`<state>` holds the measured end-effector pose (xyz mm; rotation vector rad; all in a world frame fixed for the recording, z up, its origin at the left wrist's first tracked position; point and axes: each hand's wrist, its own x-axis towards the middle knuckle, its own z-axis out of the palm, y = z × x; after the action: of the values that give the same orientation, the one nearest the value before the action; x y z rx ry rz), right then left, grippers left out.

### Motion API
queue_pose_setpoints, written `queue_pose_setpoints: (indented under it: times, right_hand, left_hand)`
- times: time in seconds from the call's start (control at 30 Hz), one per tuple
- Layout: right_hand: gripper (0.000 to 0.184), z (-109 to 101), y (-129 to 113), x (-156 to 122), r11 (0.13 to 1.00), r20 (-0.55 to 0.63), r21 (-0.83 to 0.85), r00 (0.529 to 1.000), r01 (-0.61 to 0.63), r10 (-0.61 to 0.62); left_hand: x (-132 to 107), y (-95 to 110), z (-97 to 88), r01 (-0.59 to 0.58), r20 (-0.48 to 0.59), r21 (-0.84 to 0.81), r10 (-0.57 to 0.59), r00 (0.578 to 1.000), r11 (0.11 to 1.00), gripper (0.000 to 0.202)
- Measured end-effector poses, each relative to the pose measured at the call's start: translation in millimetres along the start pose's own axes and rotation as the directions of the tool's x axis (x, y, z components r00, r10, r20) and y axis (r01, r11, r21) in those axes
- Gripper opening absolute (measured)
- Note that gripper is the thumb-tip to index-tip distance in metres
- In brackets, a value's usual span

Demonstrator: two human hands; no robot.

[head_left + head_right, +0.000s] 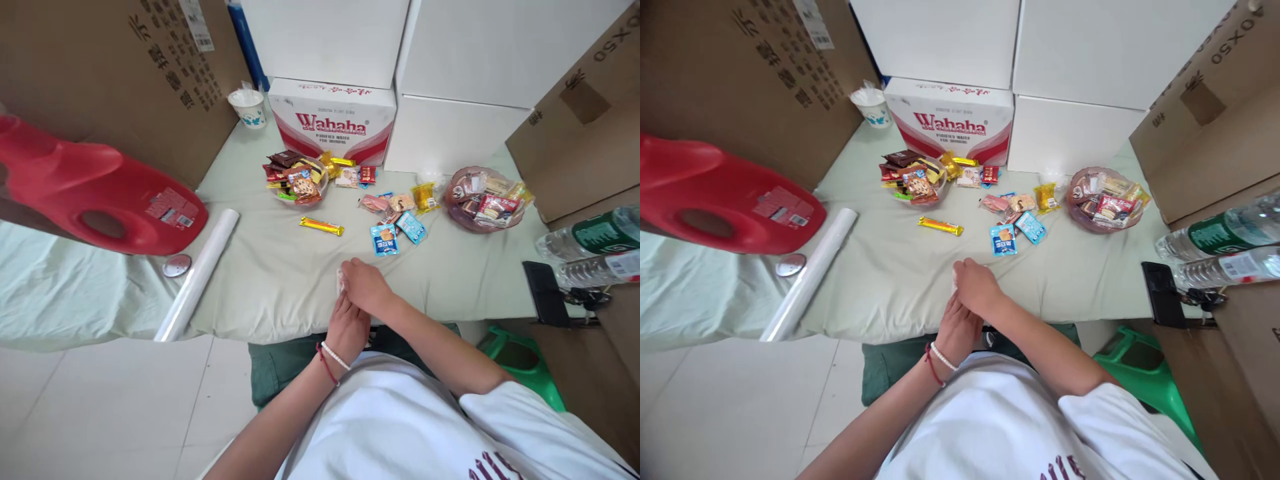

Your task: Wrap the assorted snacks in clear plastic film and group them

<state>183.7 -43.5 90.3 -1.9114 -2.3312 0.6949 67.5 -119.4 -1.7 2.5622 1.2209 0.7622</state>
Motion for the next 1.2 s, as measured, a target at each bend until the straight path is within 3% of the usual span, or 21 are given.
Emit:
queue_pose_setpoints:
  times: [0.1,0.17,0.23,0.33,0.4,0.47,0.6,0.67,0.77,0.87,0.93,1.07,1.13,1.2]
  right_hand:
    - [0.023,12,-12,5,0.998,0.014,-0.042,0.999,0.048,-0.048]
    - [0.028,21,-11,0,0.993,-0.026,-0.056,0.994,0.102,-0.104]
    - [0.042,30,-10,-7,0.985,-0.076,-0.085,0.984,0.152,-0.158]
    - [0.068,44,-10,-16,0.971,-0.138,-0.153,0.968,0.187,-0.208]
    - [0.065,50,-11,-19,0.966,-0.166,-0.186,0.964,0.177,-0.209]
    - [0.051,51,-9,-21,0.964,-0.183,-0.201,0.960,0.172,-0.210]
    - [0.028,40,8,-34,0.957,-0.184,-0.169,0.947,0.235,-0.265]
    - [0.031,33,26,-42,0.975,-0.243,-0.054,0.945,0.214,-0.221]
    - [0.033,20,64,-53,0.951,-0.382,0.256,0.922,0.175,-0.067]
    - [0.028,-16,121,-60,0.804,-0.453,0.565,0.884,0.186,0.114]
    - [0.023,-60,170,-61,0.720,-0.478,0.674,0.841,0.165,0.255]
    - [0.015,-177,275,-52,0.693,-0.567,0.719,0.621,0.051,0.542]
    - [0.016,-225,317,-40,0.685,-0.519,0.728,0.630,-0.029,0.578]
    - [0.019,-250,345,-23,0.720,-0.492,0.682,0.649,-0.126,0.580]
  left_hand:
    - [-22,-7,-19.8,0.042,-0.078,0.007,-0.041,0.996,0.999,0.052]
    - [-42,-19,-35.9,0.029,-0.194,0.031,-0.023,0.981,0.999,0.055]
    - [-59,-35,-50.0,0.018,-0.290,0.078,0.005,0.957,0.997,0.050]
    - [-70,-58,-64.1,0.094,-0.357,0.110,-0.049,0.933,0.990,0.038]
    - [-65,-68,-68.9,0.148,-0.379,0.102,-0.099,0.920,0.984,0.030]
    - [-53,-74,-70.4,0.184,-0.400,0.078,-0.139,0.906,0.980,0.024]
    - [-26,-79,-61.7,0.205,-0.433,0.012,-0.180,0.884,0.979,0.017]
    - [-17,-82,-52.2,0.189,-0.426,-0.002,-0.172,0.888,0.982,0.017]
    - [-13,-85,-37.8,0.121,-0.386,0.048,-0.093,0.918,0.992,0.020]
    - [-13,-84,-30.6,0.090,-0.361,0.131,-0.037,0.932,0.987,0.026]
    - [-13,-83,-30.2,0.090,-0.361,0.164,-0.025,0.932,0.982,0.028]
    - [-11,-80,-31.5,0.074,-0.379,0.198,0.007,0.925,0.977,0.031]
    - [-11,-79,-30.8,0.079,-0.390,0.204,0.007,0.921,0.976,0.032]
    - [-11,-79,-29.6,0.088,-0.395,0.206,0.000,0.919,0.974,0.033]
